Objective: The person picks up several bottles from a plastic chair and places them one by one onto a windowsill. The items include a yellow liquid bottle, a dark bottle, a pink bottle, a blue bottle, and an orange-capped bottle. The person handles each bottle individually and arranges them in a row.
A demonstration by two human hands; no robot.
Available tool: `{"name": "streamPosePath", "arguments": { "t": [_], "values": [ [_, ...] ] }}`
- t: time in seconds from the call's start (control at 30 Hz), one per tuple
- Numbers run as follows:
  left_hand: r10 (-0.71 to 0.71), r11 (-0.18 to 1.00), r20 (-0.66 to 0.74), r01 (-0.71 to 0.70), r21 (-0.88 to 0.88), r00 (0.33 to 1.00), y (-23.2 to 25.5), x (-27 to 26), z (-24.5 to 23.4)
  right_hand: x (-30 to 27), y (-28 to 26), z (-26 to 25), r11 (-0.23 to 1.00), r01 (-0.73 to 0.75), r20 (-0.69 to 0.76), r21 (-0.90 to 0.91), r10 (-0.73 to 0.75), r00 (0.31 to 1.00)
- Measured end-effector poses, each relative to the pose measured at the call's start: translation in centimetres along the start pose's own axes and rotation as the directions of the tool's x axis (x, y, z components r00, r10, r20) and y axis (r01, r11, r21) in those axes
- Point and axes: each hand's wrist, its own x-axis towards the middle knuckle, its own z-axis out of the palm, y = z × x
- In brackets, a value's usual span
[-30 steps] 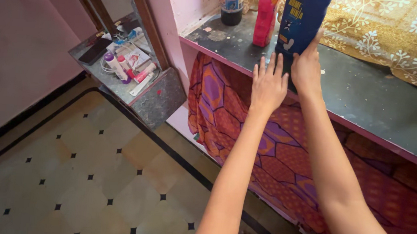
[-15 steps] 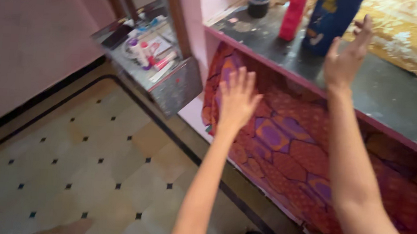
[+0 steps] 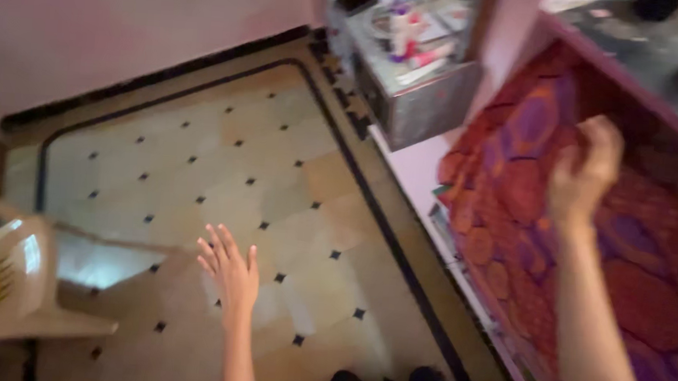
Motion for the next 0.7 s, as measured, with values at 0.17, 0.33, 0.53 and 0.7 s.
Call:
{"name": "streamPosePath", "arguments": {
  "t": [0.17,0.33,0.53,0.7],
  "values": [
    [-0.108,0.993,-0.044,0.11,0.037,0.993,-8.1,-2.9,-5.6,-7.0,-16.5,13.8,0.969,-0.146,0.342,0.197,0.072,0.937],
    [-0.169,0.985,-0.066,0.17,0.008,0.983,-12.3,-4.4,-9.7,-8.3,-28.8,20.8,0.931,-0.123,0.515,0.345,-0.078,0.854],
    [-0.279,0.96,-0.075,0.279,-0.009,0.957,-15.8,-3.6,-12.4,-7.8,-36.8,26.1,0.901,-0.064,0.586,0.428,-0.223,0.779],
    [-0.333,0.942,-0.111,0.336,0.006,0.936,-20.0,-0.8,-12.6,-8.2,-40.7,33.8,0.874,-0.012,0.612,0.486,-0.331,0.718]
  ]
}}
